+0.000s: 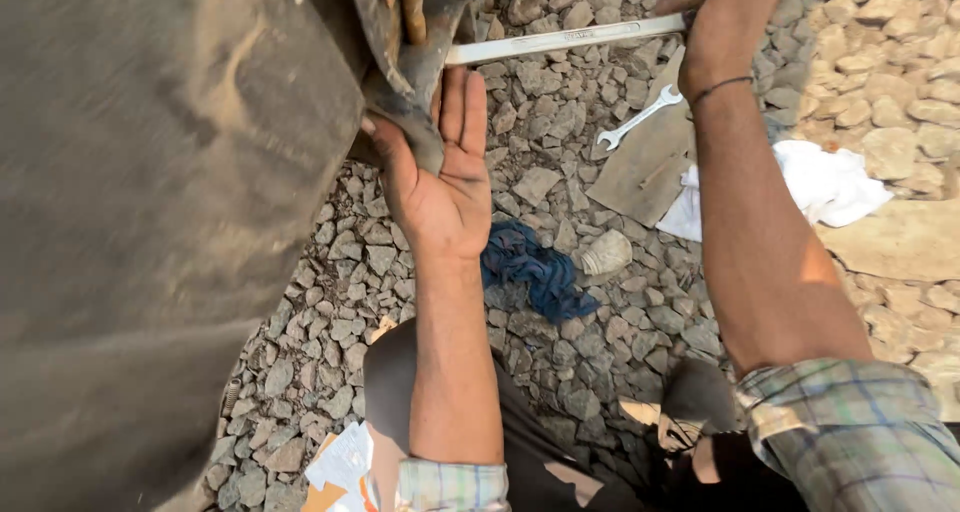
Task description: The person kneels on gravel and uses a long metal wrench to tighten a bolt on the undercarriage of a large vehicle. They repeatedly apply force to the wrench, repositioning their hands and the tool to secure the fastener.
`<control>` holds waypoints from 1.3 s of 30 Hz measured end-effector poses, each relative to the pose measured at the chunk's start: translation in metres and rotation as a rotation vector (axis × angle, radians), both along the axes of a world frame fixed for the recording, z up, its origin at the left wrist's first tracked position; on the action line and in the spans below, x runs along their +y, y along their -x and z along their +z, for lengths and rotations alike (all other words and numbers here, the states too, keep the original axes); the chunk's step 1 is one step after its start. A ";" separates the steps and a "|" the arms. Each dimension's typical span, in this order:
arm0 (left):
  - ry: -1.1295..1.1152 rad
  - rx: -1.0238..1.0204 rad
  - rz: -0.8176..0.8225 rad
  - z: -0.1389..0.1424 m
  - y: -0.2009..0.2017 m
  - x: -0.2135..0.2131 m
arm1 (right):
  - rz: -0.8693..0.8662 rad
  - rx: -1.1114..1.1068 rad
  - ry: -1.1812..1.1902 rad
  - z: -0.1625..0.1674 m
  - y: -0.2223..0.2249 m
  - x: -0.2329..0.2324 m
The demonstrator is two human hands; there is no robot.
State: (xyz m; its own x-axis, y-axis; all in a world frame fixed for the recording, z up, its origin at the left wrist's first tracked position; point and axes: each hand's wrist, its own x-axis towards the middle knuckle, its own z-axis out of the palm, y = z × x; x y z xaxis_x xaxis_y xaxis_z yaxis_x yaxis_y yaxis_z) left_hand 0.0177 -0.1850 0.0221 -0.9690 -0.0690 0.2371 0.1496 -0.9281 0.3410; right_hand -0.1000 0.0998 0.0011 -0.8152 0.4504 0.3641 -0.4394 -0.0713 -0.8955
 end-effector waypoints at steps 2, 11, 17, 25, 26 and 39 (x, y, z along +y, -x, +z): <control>-0.023 0.034 -0.029 0.002 0.002 0.000 | 0.251 -0.279 -0.264 -0.013 -0.014 0.017; 0.004 -0.006 0.042 -0.015 0.016 -0.001 | 0.026 -0.067 -0.659 -0.006 -0.032 -0.012; 0.028 0.042 0.010 -0.019 0.018 -0.003 | -0.159 -0.301 -0.595 0.006 -0.161 -0.054; 0.044 -0.006 0.082 -0.015 0.014 -0.001 | -0.088 -0.395 -0.365 0.014 -0.251 -0.141; 0.043 -0.002 0.077 -0.014 0.014 -0.001 | -0.136 -0.374 -0.219 0.016 -0.249 -0.141; 0.115 -0.108 0.093 -0.003 -0.005 -0.007 | -0.486 0.102 0.149 -0.044 -0.249 -0.130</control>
State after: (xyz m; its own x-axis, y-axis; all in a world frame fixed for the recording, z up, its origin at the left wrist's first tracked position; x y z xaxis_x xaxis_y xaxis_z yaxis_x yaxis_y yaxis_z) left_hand 0.0228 -0.1923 0.0195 -0.9800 -0.1379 0.1435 0.1896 -0.8659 0.4628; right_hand 0.1488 -0.0299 -0.0434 -0.4632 0.8209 0.3339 -0.5376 0.0393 -0.8423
